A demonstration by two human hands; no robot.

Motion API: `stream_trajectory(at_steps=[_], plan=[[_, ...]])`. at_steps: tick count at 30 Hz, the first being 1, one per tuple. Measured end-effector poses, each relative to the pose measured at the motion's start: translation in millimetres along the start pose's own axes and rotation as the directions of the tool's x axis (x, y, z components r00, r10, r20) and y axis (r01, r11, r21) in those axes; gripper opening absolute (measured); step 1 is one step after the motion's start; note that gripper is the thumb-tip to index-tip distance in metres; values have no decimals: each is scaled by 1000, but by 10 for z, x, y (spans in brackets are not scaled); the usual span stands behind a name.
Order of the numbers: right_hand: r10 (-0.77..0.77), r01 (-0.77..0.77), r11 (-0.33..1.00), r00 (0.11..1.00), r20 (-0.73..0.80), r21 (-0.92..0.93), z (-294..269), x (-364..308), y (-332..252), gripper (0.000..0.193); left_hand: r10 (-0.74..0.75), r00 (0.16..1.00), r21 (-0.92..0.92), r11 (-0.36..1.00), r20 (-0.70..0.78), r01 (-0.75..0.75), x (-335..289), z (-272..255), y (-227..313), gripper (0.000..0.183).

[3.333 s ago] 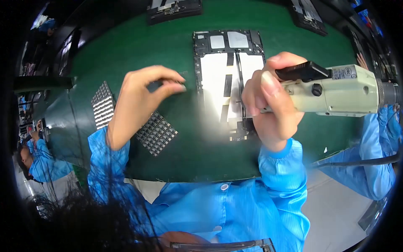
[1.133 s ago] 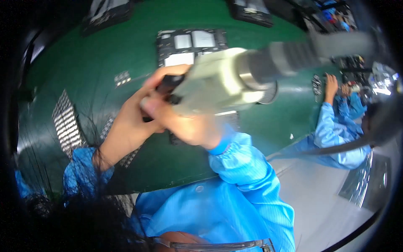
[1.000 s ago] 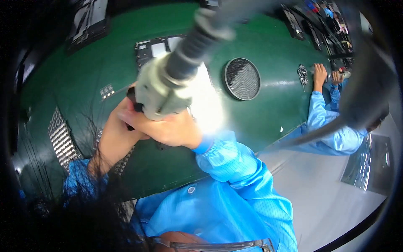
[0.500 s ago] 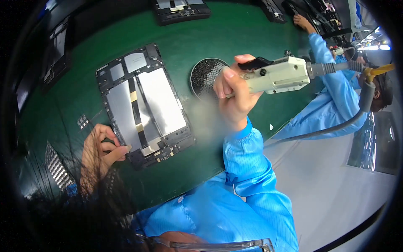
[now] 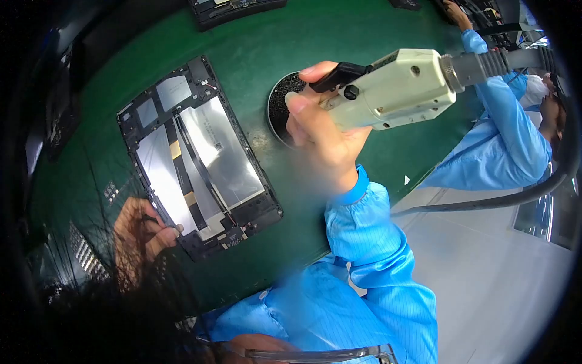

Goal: The person repeatedly takes tablet device frames from a conveyor line, attaches small electronic components by hand, fastens them using an electric screwdriver, and places the assembled units back onto the line.

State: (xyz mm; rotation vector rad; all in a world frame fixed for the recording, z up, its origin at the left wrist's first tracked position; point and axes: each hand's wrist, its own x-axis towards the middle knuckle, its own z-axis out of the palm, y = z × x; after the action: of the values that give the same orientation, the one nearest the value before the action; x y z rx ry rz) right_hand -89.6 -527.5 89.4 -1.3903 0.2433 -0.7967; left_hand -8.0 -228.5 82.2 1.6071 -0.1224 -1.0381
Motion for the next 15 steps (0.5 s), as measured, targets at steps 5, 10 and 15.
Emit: stream_trajectory(at_steps=[5,10,15], plan=[[-18,19,1000,999,33,-5,-33,-17,35,28,-6,1000,23,1000,5,6,10,-10,-1,34],[12,-12,1000,1000,16,19,-16,-29,7,26,20,1000,-50,999,2,-20,-19,6,28,33],[-62,70,993,995,79,-93,56,-134,-70,26,84,996,-26,996,16,-83,-94,-58,-60,34]])
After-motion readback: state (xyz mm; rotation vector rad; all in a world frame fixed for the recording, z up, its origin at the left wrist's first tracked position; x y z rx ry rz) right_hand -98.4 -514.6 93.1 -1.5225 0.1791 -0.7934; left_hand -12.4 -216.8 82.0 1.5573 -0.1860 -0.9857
